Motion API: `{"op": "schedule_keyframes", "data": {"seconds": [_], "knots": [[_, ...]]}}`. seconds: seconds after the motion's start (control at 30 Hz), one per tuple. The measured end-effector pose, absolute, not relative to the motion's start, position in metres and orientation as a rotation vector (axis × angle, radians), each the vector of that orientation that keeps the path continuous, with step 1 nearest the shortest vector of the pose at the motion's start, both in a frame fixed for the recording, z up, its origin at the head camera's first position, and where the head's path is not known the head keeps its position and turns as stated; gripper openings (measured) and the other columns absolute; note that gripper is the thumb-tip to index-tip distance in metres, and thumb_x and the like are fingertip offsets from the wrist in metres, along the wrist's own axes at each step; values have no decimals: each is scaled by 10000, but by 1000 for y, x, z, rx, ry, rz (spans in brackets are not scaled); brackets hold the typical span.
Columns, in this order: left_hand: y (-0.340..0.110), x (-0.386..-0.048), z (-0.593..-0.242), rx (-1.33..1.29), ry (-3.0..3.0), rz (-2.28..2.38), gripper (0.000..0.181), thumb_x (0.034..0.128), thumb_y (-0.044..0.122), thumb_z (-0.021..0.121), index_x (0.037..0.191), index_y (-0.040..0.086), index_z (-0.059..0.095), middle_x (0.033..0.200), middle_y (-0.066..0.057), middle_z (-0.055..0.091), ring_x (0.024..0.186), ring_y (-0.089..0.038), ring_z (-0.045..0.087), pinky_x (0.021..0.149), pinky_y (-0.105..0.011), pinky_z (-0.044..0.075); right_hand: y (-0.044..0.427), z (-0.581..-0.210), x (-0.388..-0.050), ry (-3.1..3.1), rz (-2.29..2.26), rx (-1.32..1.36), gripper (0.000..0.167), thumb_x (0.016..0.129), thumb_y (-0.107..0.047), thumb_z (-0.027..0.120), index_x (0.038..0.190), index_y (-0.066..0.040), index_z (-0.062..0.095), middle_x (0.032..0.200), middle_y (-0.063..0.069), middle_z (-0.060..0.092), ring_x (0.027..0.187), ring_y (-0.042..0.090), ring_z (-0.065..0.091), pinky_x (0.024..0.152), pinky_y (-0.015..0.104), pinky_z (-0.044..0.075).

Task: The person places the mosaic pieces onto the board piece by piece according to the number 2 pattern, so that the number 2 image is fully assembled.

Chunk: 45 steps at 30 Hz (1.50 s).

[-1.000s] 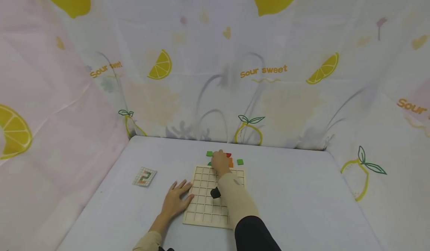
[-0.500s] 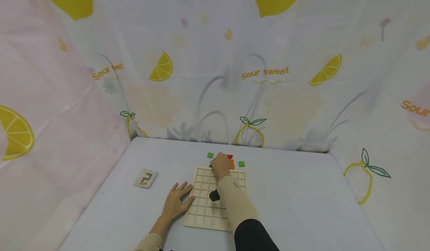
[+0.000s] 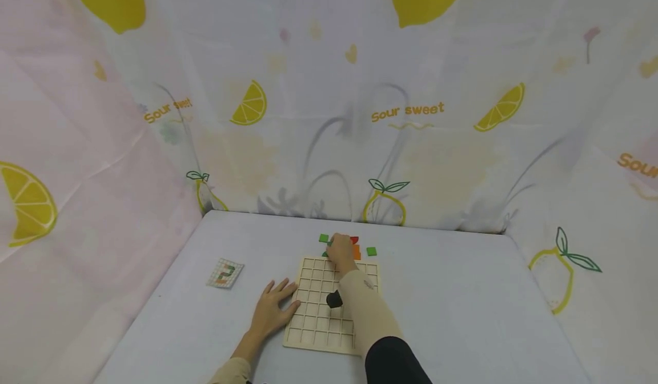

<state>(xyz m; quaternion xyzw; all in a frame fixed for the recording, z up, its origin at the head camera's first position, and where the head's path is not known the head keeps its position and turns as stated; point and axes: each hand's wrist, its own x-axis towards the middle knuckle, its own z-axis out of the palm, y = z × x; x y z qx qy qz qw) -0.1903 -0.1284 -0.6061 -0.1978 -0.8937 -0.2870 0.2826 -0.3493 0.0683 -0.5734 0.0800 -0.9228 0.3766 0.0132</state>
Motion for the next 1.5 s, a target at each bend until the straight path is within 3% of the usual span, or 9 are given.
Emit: {"op": "schedule_keyframes", "data": {"seconds": [0.03, 0.1, 0.13, 0.27, 0.5, 0.73, 0.93, 1.13, 1.5], "knots": [[-128, -190, -607, -530, -2388, -764, 399, 689, 199, 771, 1030, 3, 704, 1021, -127, 707, 1020, -350, 641, 959, -584, 417, 69, -573, -348, -2855, 1204, 258, 157, 842, -117, 647, 907, 25, 666, 853, 143, 664, 787, 267, 620, 711, 386, 551], [-128, -190, -607, -528, -2387, -761, 399, 692, 203, 769, 1033, 5, 704, 1025, -127, 706, 1022, -349, 640, 958, -583, 419, 71, -571, -342, -2776, 1277, 281, 155, 865, -93, 617, 925, 36, 678, 856, 159, 671, 750, 272, 621, 663, 370, 550], [-128, -190, -607, -527, -2386, -761, 399, 692, 202, 767, 1033, 5, 705, 1025, -128, 706, 1022, -349, 640, 957, -582, 420, 70, -559, -334, -2797, 1327, 205, 158, 842, -19, 618, 960, 66, 679, 903, 202, 673, 791, 324, 631, 696, 423, 555], [-127, -190, -606, -525, -2384, -769, 395, 694, 207, 763, 1029, 6, 707, 1024, -128, 707, 1021, -348, 640, 959, -576, 418, 79, -548, -322, -2670, 1502, 118, 165, 864, -20, 610, 977, 66, 695, 885, 190, 690, 745, 283, 653, 617, 343, 551], [-130, -193, -605, -529, -2383, -733, 402, 686, 214, 770, 1024, 5, 708, 1013, -126, 709, 1011, -342, 645, 956, -565, 427, 109, -537, -310, -2495, 1798, -28, 191, 870, -43, 633, 1010, 76, 686, 888, 212, 685, 735, 288, 646, 611, 281, 540], [-133, -192, -606, -523, -2381, -734, 395, 682, 213, 768, 1016, 10, 710, 1008, -124, 711, 999, -342, 649, 947, -566, 430, 139, -538, -277, -2347, 1914, -152, 212, 875, 0, 607, 1020, 150, 640, 877, 242, 665, 698, 185, 632, 594, 220, 546], [-133, -191, -605, -509, -2389, -748, 395, 688, 212, 758, 1025, 11, 708, 1016, -131, 708, 1009, -347, 645, 963, -566, 417, 149, -546, -256, -2422, 1755, -201, 184, 868, -32, 627, 984, 102, 675, 875, 184, 686, 707, 98, 611, 595, 151, 495], [-132, -192, -604, -513, -2372, -759, 398, 679, 205, 764, 1016, 1, 709, 1006, -142, 708, 995, -354, 649, 951, -573, 421, 145, -556, -243, -2461, 1608, -146, 164, 858, -41, 631, 964, 66, 697, 910, 186, 692, 794, 185, 615, 647, 205, 494], [-127, -190, -604, -500, -2410, -779, 388, 691, 214, 762, 1016, 11, 709, 1012, -125, 710, 1011, -347, 644, 968, -563, 416, 133, -571, -231, -2519, 1221, 213, 168, 813, 88, 584, 940, 89, 693, 821, 181, 679, 651, 163, 547, 543, 238, 469]]}}
